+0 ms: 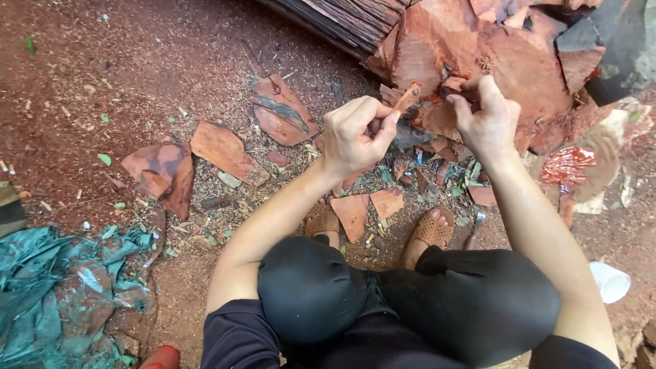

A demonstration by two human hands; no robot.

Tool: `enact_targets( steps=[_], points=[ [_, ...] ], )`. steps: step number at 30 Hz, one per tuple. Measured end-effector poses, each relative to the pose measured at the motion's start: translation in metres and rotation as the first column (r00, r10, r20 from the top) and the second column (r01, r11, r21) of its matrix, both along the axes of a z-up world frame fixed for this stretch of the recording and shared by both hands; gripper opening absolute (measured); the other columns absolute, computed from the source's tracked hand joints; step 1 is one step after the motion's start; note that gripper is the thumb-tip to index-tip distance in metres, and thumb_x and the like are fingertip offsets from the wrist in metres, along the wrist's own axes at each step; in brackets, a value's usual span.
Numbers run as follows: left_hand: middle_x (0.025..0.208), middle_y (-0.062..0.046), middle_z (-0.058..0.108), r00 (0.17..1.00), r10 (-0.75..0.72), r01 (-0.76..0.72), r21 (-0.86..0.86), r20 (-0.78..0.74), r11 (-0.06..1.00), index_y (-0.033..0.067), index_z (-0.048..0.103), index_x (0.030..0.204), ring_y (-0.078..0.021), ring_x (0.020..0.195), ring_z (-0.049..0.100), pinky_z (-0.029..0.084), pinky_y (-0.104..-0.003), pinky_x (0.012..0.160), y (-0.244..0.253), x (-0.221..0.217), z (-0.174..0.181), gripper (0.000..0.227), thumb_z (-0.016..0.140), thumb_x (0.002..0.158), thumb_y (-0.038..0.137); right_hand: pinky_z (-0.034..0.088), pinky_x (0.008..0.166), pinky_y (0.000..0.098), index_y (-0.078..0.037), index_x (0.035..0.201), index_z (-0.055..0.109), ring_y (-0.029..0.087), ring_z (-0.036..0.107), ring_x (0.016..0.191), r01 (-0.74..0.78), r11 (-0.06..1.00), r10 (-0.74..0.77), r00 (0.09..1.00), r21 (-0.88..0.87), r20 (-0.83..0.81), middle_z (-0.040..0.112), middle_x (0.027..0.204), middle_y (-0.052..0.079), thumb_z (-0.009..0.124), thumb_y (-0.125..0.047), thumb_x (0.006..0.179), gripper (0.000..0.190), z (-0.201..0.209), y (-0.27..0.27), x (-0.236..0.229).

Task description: Filling crevices in a large wooden log using wood filler and small wood chips to repair the surface.

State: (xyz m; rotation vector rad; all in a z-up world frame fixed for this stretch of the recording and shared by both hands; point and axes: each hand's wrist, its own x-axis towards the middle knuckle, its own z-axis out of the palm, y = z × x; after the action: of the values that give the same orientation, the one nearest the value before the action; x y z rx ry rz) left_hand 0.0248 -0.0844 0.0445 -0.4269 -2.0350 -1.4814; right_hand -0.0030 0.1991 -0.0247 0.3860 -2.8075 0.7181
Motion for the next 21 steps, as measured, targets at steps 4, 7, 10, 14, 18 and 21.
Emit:
enact_targets(
  steps=[4, 7, 10, 14, 18, 21],
  points=[
    [0.055, 0.001, 0.049, 0.999, -0.037, 0.037, -0.018, 0.027, 0.999, 0.0101, 0.062, 0.073, -0.0174, 0.046, 0.047, 0.039, -0.031, 0.043, -0.002, 0.002, 0.018, 0.016, 0.067, 0.087, 0.01, 0.054, 0.063, 0.0301, -0.003, 0.108, 0.066, 0.022, 0.067, 0.072, -0.044, 0.992, 0.049, 0.998, -0.12, 0.039, 0.072, 0.088, 0.01, 0.089, -0.004, 0.103, 0.023, 0.017, -0.006, -0.002],
    [0.059, 0.001, 0.052, 0.999, -0.012, 0.013, -0.031, 0.033, 0.999, 0.006, 0.059, 0.072, -0.0123, 0.047, 0.039, 0.03, -0.029, 0.043, 0.0, 0.003, 0.018, 0.014, 0.067, 0.082, -0.001, 0.055, 0.066, 0.0298, 0.011, 0.11, 0.066, 0.024, 0.065, 0.078, -0.144, 0.98, 0.163, 0.976, -0.134, 0.141, 0.071, 0.098, 0.02, 0.08, 0.014, 0.104, 0.016, 0.052, -0.01, 0.002],
    [0.058, 0.003, 0.053, 1.0, 0.021, -0.021, -0.011, -0.018, 1.0, 0.008, 0.058, 0.071, -0.0108, 0.047, 0.04, 0.029, -0.028, 0.042, -0.002, 0.002, 0.014, 0.016, 0.068, 0.081, 0.0, 0.053, 0.065, 0.0315, 0.016, 0.118, 0.072, 0.026, 0.067, 0.078, -0.252, 0.967, 0.254, 0.964, -0.046, 0.076, 0.076, 0.103, 0.025, 0.08, 0.016, 0.103, 0.016, 0.062, -0.002, -0.003],
    [0.055, 0.003, 0.052, 0.999, 0.018, -0.017, 0.028, -0.033, 0.999, 0.0081, 0.059, 0.071, -0.0102, 0.046, 0.039, 0.027, -0.026, 0.04, -0.003, 0.003, 0.011, 0.015, 0.067, 0.081, 0.0, 0.037, 0.04, 0.0223, 0.0, 0.102, 0.078, 0.011, 0.059, 0.058, -0.287, 0.926, 0.303, 0.952, 0.244, -0.029, 0.075, 0.084, 0.006, 0.085, 0.007, 0.109, 0.011, 0.043, 0.02, -0.014],
    [0.055, 0.003, 0.052, 1.0, 0.011, -0.01, 0.031, -0.023, 0.999, 0.0065, 0.059, 0.071, -0.0108, 0.045, 0.04, 0.028, -0.026, 0.041, -0.003, 0.007, 0.017, 0.015, 0.068, 0.081, -0.001, 0.043, 0.047, 0.0299, 0.003, 0.097, 0.077, 0.018, 0.06, 0.054, -0.251, 0.944, 0.262, 0.965, 0.214, -0.023, 0.072, 0.075, 0.008, 0.086, 0.003, 0.104, 0.012, 0.039, 0.015, -0.011],
    [0.055, 0.003, 0.052, 0.999, -0.032, 0.031, -0.017, -0.042, 0.999, 0.0076, 0.059, 0.071, -0.0102, 0.044, 0.038, 0.026, -0.026, 0.04, 0.002, 0.006, 0.008, 0.015, 0.066, 0.082, 0.0, 0.037, 0.038, 0.02, -0.004, 0.103, 0.079, 0.009, 0.061, 0.053, -0.242, 0.897, 0.264, 0.965, 0.369, -0.007, 0.077, 0.082, 0.003, 0.082, -0.004, 0.109, 0.007, 0.037, 0.021, -0.012]
  ],
)
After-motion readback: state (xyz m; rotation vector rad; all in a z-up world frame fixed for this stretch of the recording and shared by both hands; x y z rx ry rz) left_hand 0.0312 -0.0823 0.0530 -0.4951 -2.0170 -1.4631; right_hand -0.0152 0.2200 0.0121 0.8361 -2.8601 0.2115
